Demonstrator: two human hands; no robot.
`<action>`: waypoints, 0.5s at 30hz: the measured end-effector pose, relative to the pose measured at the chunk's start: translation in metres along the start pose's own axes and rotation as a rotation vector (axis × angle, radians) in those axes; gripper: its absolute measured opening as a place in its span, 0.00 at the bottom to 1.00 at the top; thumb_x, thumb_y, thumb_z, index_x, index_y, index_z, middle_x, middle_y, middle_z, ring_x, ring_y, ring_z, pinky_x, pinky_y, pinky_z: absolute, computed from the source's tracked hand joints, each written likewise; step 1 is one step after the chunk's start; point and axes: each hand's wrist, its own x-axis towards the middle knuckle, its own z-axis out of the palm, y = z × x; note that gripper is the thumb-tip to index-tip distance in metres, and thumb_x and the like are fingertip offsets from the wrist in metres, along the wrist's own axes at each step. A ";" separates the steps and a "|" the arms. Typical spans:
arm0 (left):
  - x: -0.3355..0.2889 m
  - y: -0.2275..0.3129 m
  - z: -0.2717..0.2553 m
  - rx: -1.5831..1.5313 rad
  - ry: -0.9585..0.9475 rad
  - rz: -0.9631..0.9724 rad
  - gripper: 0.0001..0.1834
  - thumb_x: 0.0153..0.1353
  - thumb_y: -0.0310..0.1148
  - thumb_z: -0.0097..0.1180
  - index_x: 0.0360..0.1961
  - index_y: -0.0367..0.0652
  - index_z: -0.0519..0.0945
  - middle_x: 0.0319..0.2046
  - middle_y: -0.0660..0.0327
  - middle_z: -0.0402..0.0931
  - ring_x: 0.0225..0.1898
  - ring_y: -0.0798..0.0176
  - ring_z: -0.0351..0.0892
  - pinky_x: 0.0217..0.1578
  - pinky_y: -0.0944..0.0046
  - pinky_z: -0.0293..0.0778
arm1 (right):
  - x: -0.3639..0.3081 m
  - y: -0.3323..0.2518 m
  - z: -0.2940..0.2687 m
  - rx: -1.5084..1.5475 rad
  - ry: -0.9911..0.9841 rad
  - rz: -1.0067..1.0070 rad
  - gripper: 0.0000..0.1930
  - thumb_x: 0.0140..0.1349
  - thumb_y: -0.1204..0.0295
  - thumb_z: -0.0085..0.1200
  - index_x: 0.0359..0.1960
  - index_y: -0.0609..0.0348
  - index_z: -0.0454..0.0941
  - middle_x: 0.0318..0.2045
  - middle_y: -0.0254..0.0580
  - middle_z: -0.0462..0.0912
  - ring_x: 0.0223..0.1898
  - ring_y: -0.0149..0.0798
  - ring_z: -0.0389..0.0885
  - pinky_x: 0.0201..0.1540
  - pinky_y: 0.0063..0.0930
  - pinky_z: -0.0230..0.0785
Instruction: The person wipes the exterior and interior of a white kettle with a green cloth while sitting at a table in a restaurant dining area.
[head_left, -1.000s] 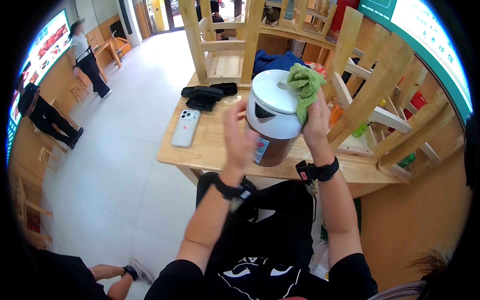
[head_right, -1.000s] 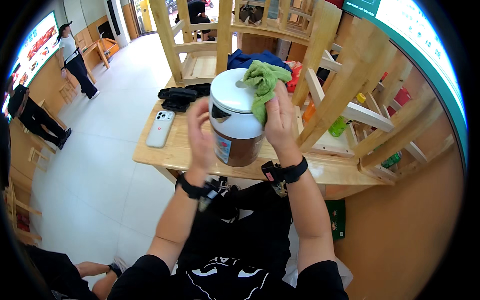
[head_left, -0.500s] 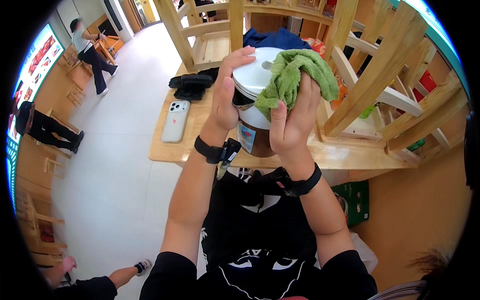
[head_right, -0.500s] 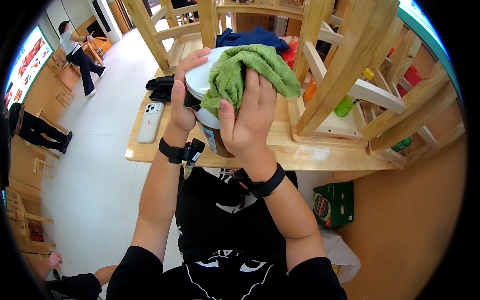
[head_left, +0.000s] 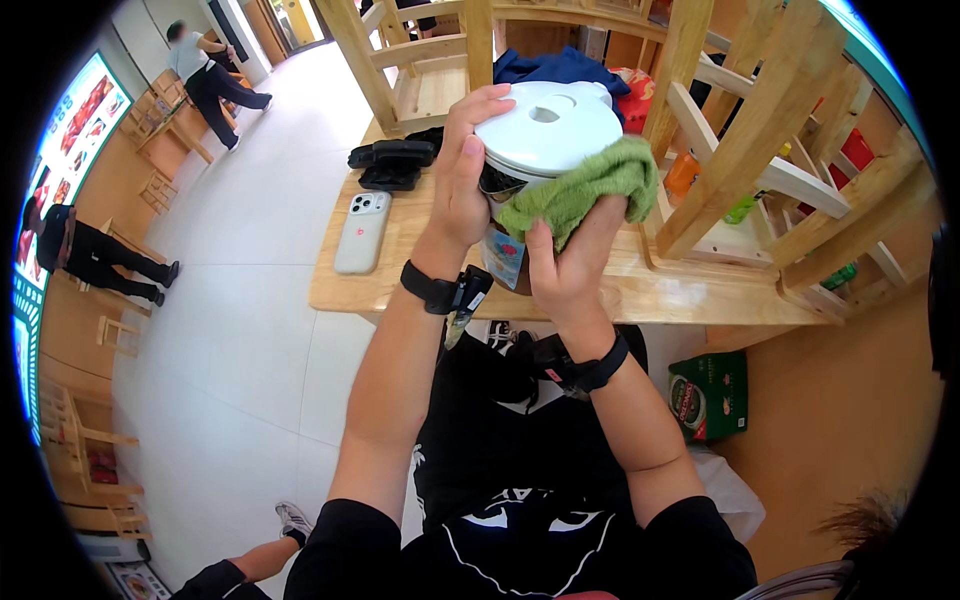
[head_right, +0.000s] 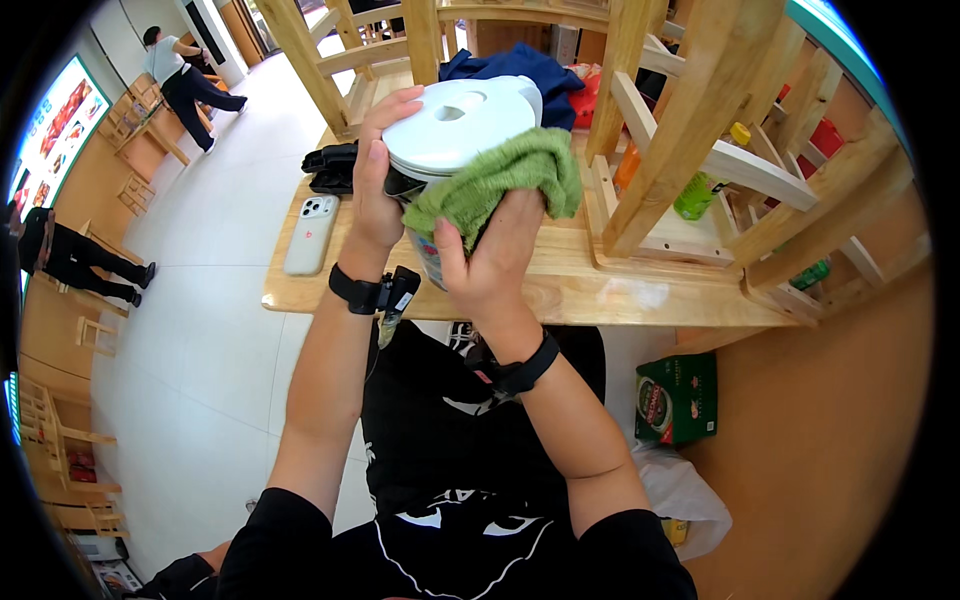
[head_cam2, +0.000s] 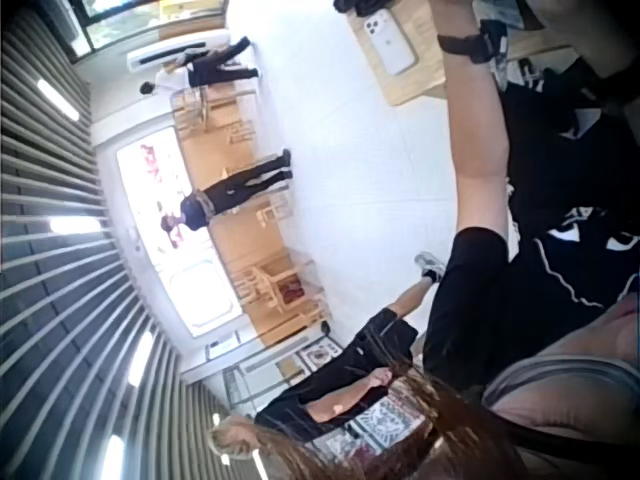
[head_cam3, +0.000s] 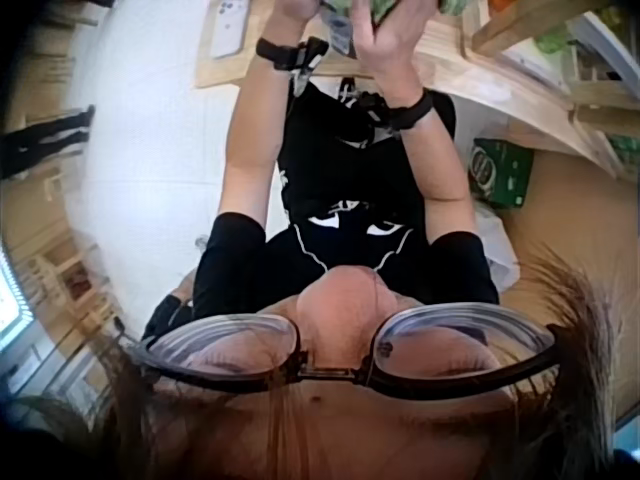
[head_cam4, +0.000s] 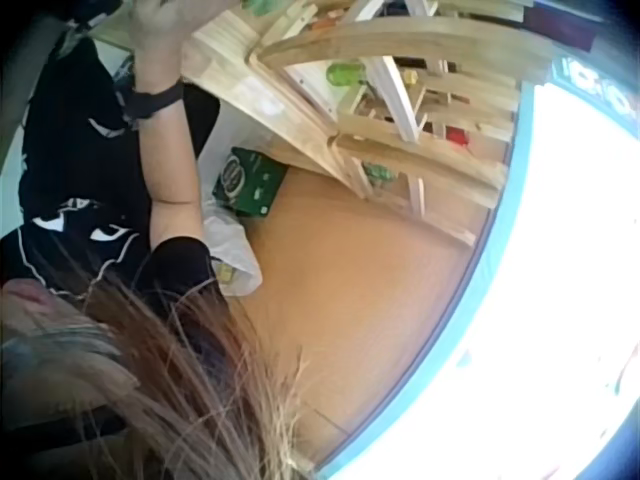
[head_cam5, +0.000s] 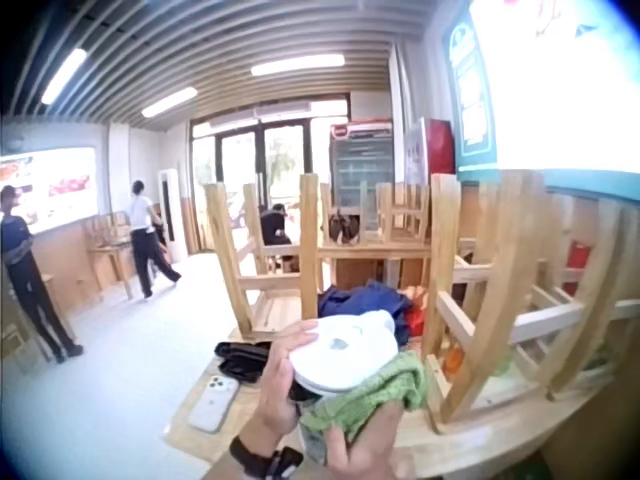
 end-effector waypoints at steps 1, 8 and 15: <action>0.000 0.000 0.001 0.010 0.007 0.008 0.27 0.75 0.43 0.31 0.56 0.34 0.76 0.62 0.45 0.70 0.64 0.50 0.68 0.67 0.55 0.59 | -0.009 0.005 0.001 0.007 -0.002 0.016 0.46 0.58 0.67 0.60 0.72 0.77 0.48 0.69 0.69 0.57 0.70 0.68 0.55 0.73 0.55 0.43; -0.002 0.014 -0.004 0.246 0.064 0.071 0.25 0.77 0.43 0.32 0.57 0.36 0.75 0.64 0.46 0.69 0.66 0.49 0.67 0.68 0.55 0.58 | -0.048 0.019 0.006 0.193 -0.112 0.194 0.41 0.66 0.69 0.55 0.73 0.76 0.45 0.71 0.67 0.54 0.72 0.65 0.53 0.75 0.50 0.41; -0.008 0.039 0.019 0.367 0.110 0.013 0.20 0.77 0.39 0.39 0.58 0.38 0.74 0.64 0.45 0.66 0.64 0.45 0.68 0.66 0.55 0.61 | -0.003 0.002 -0.009 0.466 0.019 0.376 0.29 0.72 0.72 0.52 0.71 0.67 0.57 0.64 0.50 0.68 0.65 0.41 0.67 0.69 0.34 0.57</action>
